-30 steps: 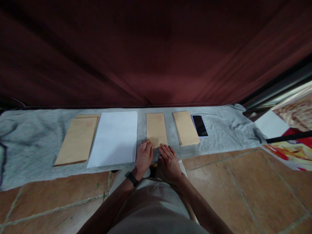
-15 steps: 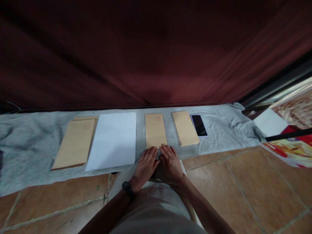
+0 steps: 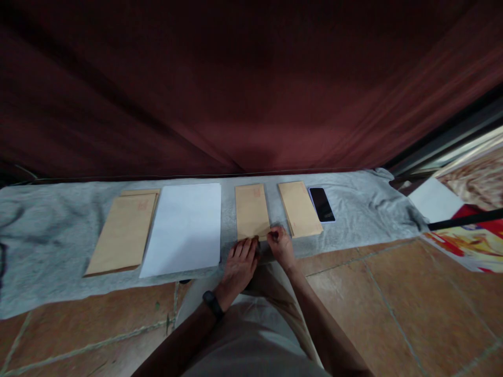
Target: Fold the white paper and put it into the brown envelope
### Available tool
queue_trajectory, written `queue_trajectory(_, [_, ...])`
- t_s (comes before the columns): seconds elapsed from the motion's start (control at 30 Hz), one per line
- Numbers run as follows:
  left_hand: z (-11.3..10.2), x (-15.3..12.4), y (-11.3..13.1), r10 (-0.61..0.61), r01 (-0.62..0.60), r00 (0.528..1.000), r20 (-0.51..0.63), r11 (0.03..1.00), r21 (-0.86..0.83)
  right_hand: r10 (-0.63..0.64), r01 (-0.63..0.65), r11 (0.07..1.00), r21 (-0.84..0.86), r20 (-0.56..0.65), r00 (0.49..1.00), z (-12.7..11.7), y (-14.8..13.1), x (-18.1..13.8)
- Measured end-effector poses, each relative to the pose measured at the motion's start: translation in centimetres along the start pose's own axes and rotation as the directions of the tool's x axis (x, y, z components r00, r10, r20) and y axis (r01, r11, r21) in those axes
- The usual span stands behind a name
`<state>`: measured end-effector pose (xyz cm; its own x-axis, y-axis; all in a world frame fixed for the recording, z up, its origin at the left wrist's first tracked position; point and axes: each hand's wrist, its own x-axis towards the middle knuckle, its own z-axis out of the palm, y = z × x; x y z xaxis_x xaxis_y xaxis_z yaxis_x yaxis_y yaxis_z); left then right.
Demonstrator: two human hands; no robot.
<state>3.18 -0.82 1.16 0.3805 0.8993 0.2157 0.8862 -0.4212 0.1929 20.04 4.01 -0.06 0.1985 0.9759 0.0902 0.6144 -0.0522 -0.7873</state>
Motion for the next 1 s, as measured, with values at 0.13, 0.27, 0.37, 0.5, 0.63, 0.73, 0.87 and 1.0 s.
queue_trajectory(0.13, [0.3,-0.2,-0.1,-0.032,0.031,0.999,-0.029,0.999,-0.024,0.106,-0.153,0.909,0.388,0.140,0.984,0.2,0.4,0.3])
queue_trajectory(0.27, [0.3,0.3,-0.2,-0.056,0.053,0.997,-0.053,0.997,-0.057,0.147,-0.226,0.858,0.460,0.202,0.968,0.3,-0.7,-0.2])
queue_trajectory(0.37, [-0.7,1.6,0.0,-0.070,0.066,0.995,-0.073,0.997,-0.049,0.164,-0.216,0.882,0.420,0.155,0.974,-0.2,-2.7,-0.6])
queue_trajectory(0.5, [-3.0,4.1,0.1,-0.155,0.148,0.988,-0.030,0.977,-0.152,0.021,-0.028,0.979,0.200,0.038,0.999,-1.5,-6.2,-0.7])
queue_trajectory(0.63, [-4.0,5.9,-0.2,-0.386,0.325,0.922,0.029,0.731,-0.600,-0.168,0.165,0.984,0.067,0.037,0.985,-2.3,-9.4,-0.7])
queue_trajectory(0.73, [-3.0,6.3,-0.5,-0.569,0.352,0.818,0.086,0.377,-0.856,-0.301,0.289,0.948,0.130,0.083,0.950,-1.8,-9.8,-0.9])
queue_trajectory(0.87, [-1.2,5.4,-0.6,-0.663,0.280,0.676,0.322,-0.172,-0.944,-0.177,0.183,0.959,0.214,-0.048,0.983,0.0,-6.8,-1.7])
queue_trajectory(1.0, [-0.4,4.3,-0.2,-0.537,0.207,0.625,0.567,-0.586,-0.783,0.162,-0.171,0.869,0.464,0.061,0.985,1.8,-3.0,-2.0])
